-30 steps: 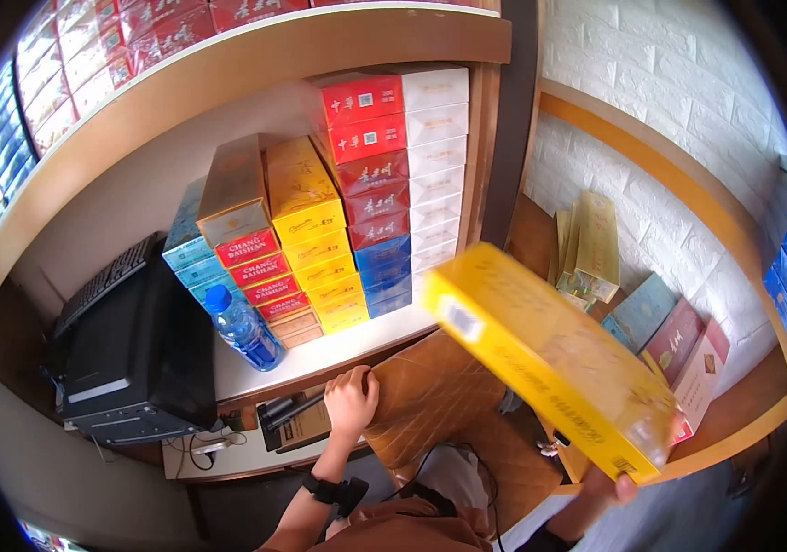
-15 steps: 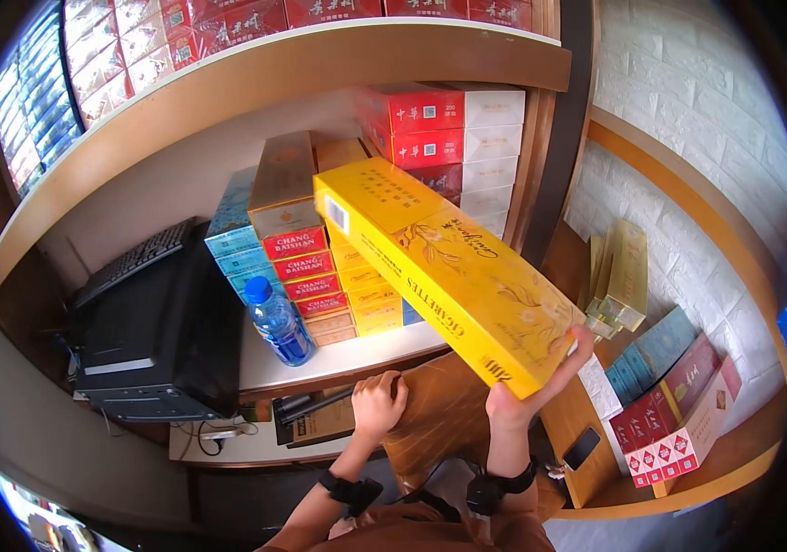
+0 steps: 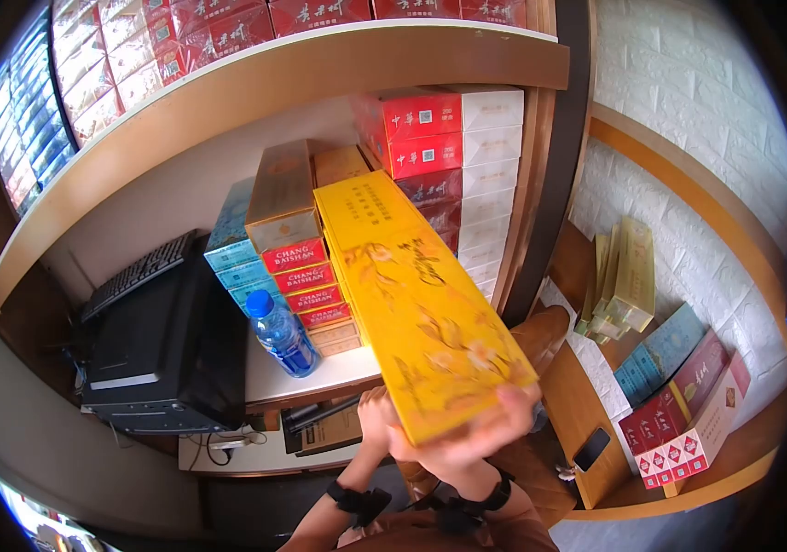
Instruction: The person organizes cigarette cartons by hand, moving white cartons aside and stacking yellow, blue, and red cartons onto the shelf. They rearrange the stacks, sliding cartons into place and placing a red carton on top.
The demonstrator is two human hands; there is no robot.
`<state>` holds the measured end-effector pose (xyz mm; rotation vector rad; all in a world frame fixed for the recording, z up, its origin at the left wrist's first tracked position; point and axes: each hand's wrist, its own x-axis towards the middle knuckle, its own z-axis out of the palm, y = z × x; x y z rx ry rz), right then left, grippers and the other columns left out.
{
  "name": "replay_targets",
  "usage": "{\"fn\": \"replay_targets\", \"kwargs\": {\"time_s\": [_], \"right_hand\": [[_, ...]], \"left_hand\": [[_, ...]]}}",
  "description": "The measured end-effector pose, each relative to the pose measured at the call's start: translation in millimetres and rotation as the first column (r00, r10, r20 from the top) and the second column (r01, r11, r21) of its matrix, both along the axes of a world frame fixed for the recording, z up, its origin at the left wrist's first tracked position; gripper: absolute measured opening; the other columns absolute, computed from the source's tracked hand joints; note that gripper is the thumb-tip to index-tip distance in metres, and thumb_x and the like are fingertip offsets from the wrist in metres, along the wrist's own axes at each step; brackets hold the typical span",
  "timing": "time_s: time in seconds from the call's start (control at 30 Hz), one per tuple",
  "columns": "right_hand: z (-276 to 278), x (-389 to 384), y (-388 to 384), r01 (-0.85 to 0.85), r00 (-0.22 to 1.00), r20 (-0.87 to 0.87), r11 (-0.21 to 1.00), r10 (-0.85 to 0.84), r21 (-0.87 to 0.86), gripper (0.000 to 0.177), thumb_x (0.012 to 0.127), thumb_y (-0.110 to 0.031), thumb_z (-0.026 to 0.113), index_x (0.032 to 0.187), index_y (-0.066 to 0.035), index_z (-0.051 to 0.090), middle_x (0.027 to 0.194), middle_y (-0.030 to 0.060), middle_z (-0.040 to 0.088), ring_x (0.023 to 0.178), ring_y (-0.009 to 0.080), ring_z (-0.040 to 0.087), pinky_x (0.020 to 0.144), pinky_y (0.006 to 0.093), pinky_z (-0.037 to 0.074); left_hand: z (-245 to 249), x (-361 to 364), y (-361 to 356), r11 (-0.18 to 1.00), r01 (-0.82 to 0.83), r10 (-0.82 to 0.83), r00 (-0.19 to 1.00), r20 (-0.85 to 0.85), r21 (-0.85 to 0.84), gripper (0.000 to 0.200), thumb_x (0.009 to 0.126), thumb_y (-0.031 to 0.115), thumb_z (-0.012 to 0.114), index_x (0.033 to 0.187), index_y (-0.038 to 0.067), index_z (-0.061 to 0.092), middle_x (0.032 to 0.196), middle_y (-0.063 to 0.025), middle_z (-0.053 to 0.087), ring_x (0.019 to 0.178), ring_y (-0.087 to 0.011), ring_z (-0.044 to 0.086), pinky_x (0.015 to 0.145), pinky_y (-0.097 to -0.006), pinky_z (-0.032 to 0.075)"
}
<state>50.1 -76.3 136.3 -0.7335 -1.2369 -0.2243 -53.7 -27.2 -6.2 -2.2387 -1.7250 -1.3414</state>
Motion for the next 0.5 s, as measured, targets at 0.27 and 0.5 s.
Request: {"fn": "replay_targets", "kwargs": {"time_s": [0.27, 0.5], "right_hand": [[16, -48, 101, 0.160, 0.970, 0.209, 0.971, -0.121, -0.179, 0.088, 0.081, -0.052, 0.055, 0.140, -0.001, 0.014, 0.142, 0.0276, 0.006, 0.131, 0.0454, 0.006, 0.104, 0.0580, 0.006], [20, -69, 153, 0.501, 0.743, 0.582, 0.852, -0.331, -0.154, 0.069, 0.093, -0.040, 0.039, 0.142, -0.001, 0.011, 0.147, 0.0257, 0.001, 0.135, 0.0444, -0.006, 0.101, 0.0621, -0.008]], "left_hand": [[3, 2, -3, 0.998, -0.022, 0.018, 0.997, -0.075, -0.054, 0.014, 0.077, 0.020, 0.057, 0.073, 0.007, 0.061, 0.068, -0.0101, 0.063, 0.065, -0.0277, 0.062, 0.065, -0.0387, 0.046], [11, 1, -4, 0.999, 0.023, -0.023, 1.000, 0.013, -0.030, 0.013, 0.078, 0.019, 0.055, 0.078, 0.009, 0.063, 0.068, -0.0106, 0.063, 0.065, -0.0278, 0.062, 0.066, -0.0373, 0.046]]}}
